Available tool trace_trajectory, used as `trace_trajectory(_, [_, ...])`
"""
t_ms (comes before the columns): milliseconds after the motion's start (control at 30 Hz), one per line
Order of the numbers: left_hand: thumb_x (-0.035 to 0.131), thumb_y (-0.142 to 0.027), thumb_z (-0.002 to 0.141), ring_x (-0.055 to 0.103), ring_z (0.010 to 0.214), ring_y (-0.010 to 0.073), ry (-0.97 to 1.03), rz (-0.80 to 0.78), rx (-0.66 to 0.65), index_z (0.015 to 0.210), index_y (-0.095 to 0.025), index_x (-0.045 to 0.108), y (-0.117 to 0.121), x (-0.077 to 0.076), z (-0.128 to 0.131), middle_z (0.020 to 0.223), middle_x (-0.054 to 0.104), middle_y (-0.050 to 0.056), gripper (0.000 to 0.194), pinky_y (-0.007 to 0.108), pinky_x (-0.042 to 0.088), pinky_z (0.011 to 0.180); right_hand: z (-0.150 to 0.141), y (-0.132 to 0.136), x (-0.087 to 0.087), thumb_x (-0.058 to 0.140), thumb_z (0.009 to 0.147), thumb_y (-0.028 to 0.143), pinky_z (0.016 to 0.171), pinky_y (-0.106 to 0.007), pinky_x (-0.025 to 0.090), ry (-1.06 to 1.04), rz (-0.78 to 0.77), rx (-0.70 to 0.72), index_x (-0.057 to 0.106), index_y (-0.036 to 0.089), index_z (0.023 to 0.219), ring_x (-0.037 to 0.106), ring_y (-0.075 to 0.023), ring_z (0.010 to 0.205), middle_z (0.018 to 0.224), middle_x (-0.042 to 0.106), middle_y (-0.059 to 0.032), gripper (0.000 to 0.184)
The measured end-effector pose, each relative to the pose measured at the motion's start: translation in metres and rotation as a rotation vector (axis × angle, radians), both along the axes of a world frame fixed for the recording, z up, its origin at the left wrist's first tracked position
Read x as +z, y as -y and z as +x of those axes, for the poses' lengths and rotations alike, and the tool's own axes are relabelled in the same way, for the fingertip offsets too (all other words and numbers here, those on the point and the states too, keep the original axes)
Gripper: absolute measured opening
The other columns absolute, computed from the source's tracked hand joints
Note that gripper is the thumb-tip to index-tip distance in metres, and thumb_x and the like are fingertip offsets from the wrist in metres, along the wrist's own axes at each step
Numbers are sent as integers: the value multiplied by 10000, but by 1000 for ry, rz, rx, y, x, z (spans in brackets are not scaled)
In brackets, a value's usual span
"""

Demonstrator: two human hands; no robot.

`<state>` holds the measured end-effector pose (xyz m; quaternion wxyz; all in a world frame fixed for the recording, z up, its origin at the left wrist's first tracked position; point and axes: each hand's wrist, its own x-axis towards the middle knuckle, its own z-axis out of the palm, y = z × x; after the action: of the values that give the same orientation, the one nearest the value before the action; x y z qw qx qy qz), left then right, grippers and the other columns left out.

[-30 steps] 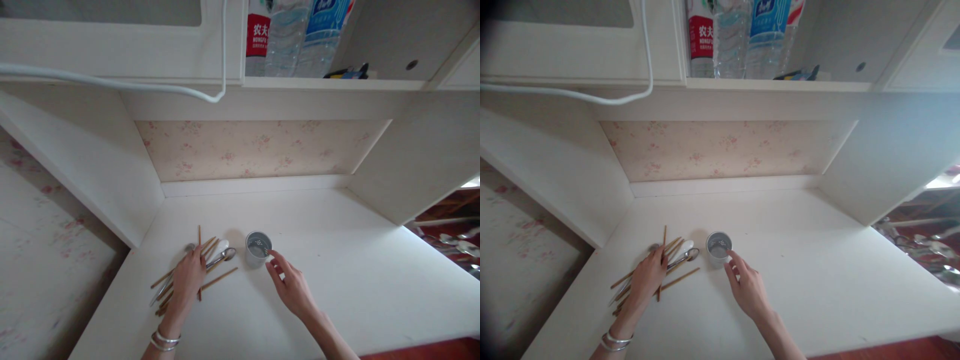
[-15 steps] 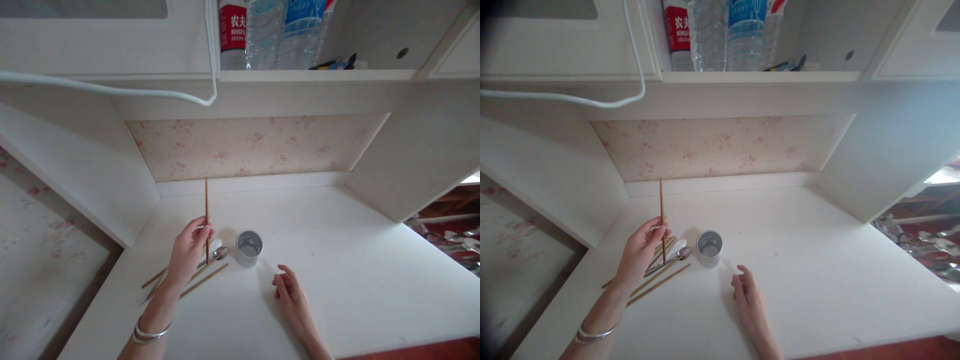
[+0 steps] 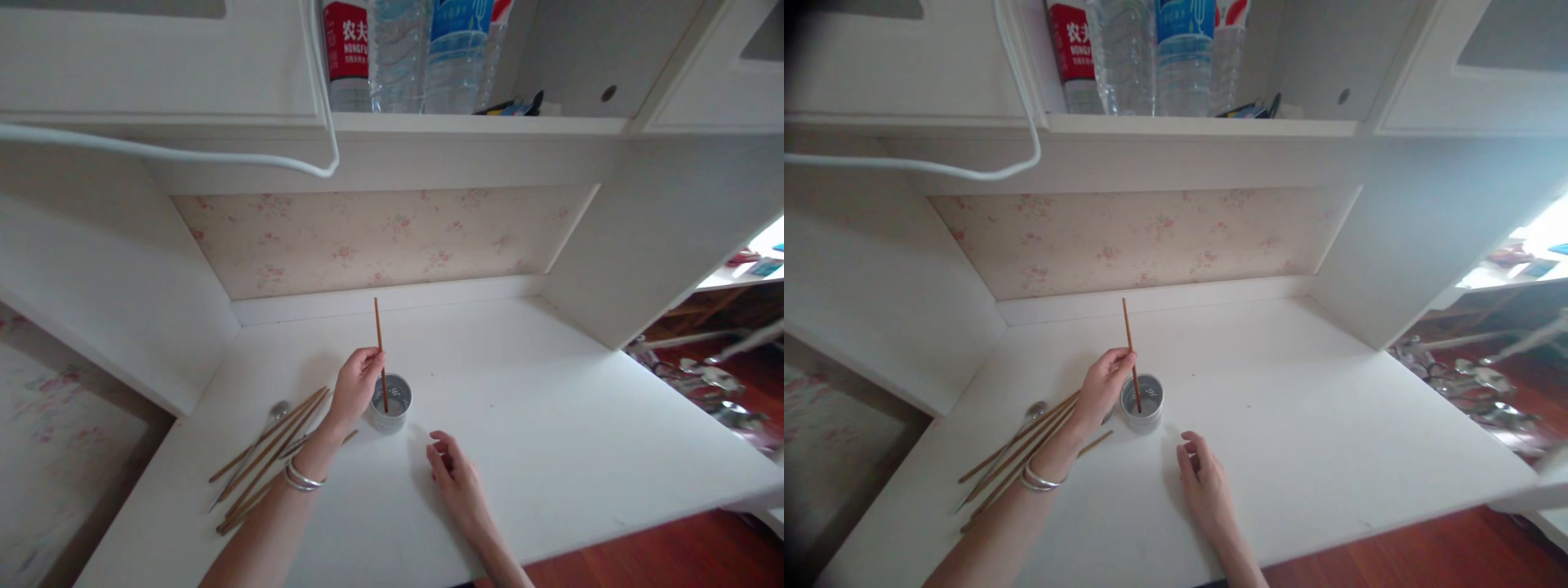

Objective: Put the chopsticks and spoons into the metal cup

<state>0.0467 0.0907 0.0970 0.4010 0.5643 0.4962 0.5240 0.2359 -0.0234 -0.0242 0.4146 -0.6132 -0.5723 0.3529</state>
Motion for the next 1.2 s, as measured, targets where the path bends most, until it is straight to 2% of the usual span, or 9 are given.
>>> trace_trajectory(167, [584,-424,846,639,968,189,-131,54,17,930,-173,696,-1,-22,-3,1025,669,86,288,316,502,886,0,-1,4,427,919,482,558,-264,480,59,-3,12,563,229,1084,609,-155,589,801,672,-21,332])
trace_trajectory(367, [601,-370,835,635,997,202,-148,40,11,925,-182,712,-1,-43,-4,1033,675,88,236,335,498,901,-1,0,6,426,918,485,575,-264,472,139,19,12,604,217,1041,617,-165,603,803,697,-39,344])
trace_trajectory(567, [586,-363,856,609,1083,208,-77,8,43,1117,-177,641,15,-47,-3,1163,651,112,325,347,483,934,-1,0,9,439,920,476,656,-278,487,201,32,48,639,219,952,652,-195,709,839,718,-56,327])
trace_trajectory(700, [577,-375,864,588,1106,198,-32,23,115,1119,-190,605,47,-45,-12,1171,635,97,317,341,448,982,-4,4,11,432,925,462,665,-281,494,226,36,60,645,222,947,666,-205,734,868,727,-63,322])
trace_trajectory(800, [549,-394,877,623,984,185,-33,-34,126,995,-185,616,84,-50,-24,1020,667,69,249,306,478,905,-18,11,17,416,940,420,674,-280,485,303,49,118,645,232,943,660,-201,723,845,724,-54,297])
trace_trajectory(900, [516,-425,888,630,775,168,-64,-201,17,964,-186,631,121,-60,-37,826,669,33,276,258,500,714,-46,17,28,402,953,342,671,-263,455,413,62,295,640,250,922,656,-189,701,761,713,-22,257])
trace_trajectory(1000, [493,-438,895,606,724,170,-90,-290,-30,942,-192,637,151,-73,-50,769,654,25,288,248,483,671,-82,13,42,423,932,253,655,-243,431,496,61,493,613,276,1036,680,-185,734,824,734,-6,218])
trace_trajectory(1100, [491,-446,891,573,683,172,-92,-309,5,927,-188,640,167,-83,-61,716,621,20,300,255,475,662,-114,0,55,492,863,229,622,-253,414,614,65,622,531,291,1215,700,-219,780,942,749,-31,359])
trace_trajectory(1200, [498,-450,889,520,632,157,-79,-307,63,909,-183,638,171,-88,-69,663,560,0,302,242,439,605,-135,-14,63,476,866,264,600,-260,403,713,90,723,542,272,1193,703,-231,767,908,751,-47,334])
